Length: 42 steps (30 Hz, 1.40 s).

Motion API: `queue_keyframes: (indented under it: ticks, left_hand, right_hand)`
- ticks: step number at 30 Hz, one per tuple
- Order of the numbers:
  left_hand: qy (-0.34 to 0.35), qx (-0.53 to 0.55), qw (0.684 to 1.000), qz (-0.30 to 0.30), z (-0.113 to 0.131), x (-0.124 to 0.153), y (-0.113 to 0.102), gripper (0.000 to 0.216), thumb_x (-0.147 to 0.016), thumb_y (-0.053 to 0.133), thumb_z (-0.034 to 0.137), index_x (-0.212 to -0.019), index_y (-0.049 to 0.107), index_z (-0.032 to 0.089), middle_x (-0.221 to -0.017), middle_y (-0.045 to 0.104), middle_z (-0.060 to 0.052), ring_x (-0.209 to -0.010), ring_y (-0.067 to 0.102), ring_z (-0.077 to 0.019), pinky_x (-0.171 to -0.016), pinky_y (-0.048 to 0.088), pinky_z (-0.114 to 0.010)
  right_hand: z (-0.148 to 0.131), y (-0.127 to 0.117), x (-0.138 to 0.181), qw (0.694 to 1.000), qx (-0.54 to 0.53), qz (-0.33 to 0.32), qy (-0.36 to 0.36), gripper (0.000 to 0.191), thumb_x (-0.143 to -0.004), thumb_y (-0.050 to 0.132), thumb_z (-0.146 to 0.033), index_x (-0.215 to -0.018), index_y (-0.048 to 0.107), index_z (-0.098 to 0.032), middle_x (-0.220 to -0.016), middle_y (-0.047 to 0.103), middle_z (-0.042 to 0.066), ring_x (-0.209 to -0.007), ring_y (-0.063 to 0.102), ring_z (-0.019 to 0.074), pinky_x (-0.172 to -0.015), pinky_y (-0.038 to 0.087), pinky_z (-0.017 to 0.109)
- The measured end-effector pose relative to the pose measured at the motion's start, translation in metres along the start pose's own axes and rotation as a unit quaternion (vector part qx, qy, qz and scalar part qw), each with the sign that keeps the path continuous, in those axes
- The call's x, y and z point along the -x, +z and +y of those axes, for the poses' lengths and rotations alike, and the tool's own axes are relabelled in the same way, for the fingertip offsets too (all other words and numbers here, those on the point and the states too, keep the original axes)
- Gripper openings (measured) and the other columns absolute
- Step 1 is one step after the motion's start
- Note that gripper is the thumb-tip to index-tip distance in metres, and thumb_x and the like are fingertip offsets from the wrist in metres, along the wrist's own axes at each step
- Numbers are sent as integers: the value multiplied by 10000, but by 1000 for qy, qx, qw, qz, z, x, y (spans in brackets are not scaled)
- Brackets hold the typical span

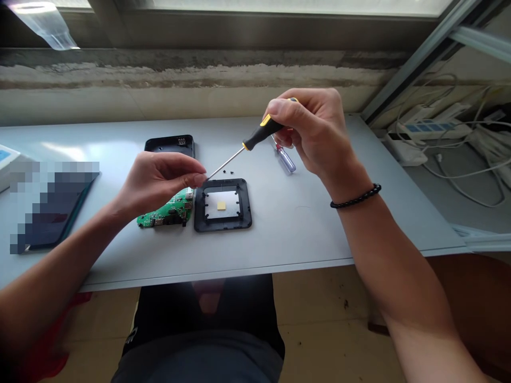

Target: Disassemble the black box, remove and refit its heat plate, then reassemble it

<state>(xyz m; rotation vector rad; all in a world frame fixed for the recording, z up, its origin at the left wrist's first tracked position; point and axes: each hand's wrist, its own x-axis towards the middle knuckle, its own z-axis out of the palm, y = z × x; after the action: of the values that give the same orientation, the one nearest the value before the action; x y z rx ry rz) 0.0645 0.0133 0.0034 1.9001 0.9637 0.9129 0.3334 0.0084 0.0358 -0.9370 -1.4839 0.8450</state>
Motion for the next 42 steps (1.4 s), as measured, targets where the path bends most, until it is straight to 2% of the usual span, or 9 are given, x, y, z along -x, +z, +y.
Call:
queue_keyframes:
  ticks: [4, 8, 15, 21, 27, 30, 32, 36, 42]
  left_hand:
    - [2, 7, 1000, 4, 2, 2, 2, 68, -755, 789, 224, -822, 790, 212, -827, 788, -27, -797, 762, -193, -792, 673, -338]
    - [11, -21, 1000, 15, 1, 4, 3, 78, -771, 799, 238, -845, 791, 213, -850, 793, -33, -815, 770, -205, -815, 681, -364]
    - [57, -54, 995, 65, 0, 6, 5, 71, -808, 807, 230, -873, 792, 207, -880, 794, -24, -826, 775, -192, -842, 686, -364]
    - [38, -41, 992, 110, 1, 7, 7, 92, -797, 833, 229, -876, 786, 218, -895, 799, -14, -843, 779, -190, -854, 695, -362]
    - [45, -69, 991, 107, 1, 7, 8, 98, -870, 793, 265, -946, 775, 206, -943, 799, -32, -919, 784, -202, -903, 695, -373]
    - [49, -40, 990, 123, 1, 6, 9, 84, -836, 819, 237, -908, 777, 220, -928, 809, -13, -900, 792, -202, -891, 706, -370]
    - [52, -9, 989, 140, 1, 5, 10, 105, -782, 852, 214, -852, 780, 246, -889, 812, 11, -857, 795, -203, -853, 718, -368]
    - [68, 33, 985, 157, -1, 3, 12, 161, -746, 867, 173, -804, 786, 299, -838, 808, 40, -815, 797, -202, -813, 725, -376]
    - [82, 53, 981, 166, -2, 5, 13, 160, -783, 849, 170, -834, 778, 303, -860, 810, 49, -852, 803, -197, -840, 720, -391]
  right_hand:
    - [1, 0, 1, 1000, 9, 17, -15, 224, -844, 705, -280, -643, 649, -199, -620, 477, 9, -530, 386, 98, -533, 251, 337]
    - [1, 2, 1, 999, 23, 19, -23, 207, -839, 722, -303, -665, 662, -207, -621, 497, 10, -529, 382, 105, -530, 250, 345]
    - [0, 4, 1, 999, 16, 38, -27, 177, -825, 709, -288, -668, 682, -211, -630, 489, 9, -527, 375, 98, -540, 256, 340]
    - [0, 5, 1, 998, 6, 51, -35, 169, -825, 710, -276, -661, 713, -232, -624, 485, 16, -527, 365, 108, -535, 248, 346]
    - [1, 5, 1, 997, -6, 65, -49, 148, -829, 695, -242, -689, 742, -223, -638, 522, 15, -523, 375, 104, -537, 255, 343]
    - [5, 4, -1, 996, -10, 68, -54, 133, -830, 708, -238, -709, 761, -218, -658, 552, 18, -531, 400, 100, -537, 287, 336]
    - [8, 3, -4, 994, -12, 71, -78, 139, -802, 766, -295, -695, 761, -207, -635, 559, 16, -499, 403, 94, -498, 287, 330]
    - [15, 3, -9, 989, -21, 82, -119, 265, -715, 867, -435, -660, 761, -199, -580, 562, 7, -444, 400, 89, -429, 267, 315]
    - [14, 6, -9, 990, -23, 85, -111, 229, -706, 855, -414, -654, 768, -208, -566, 562, -6, -436, 411, 83, -417, 259, 298]
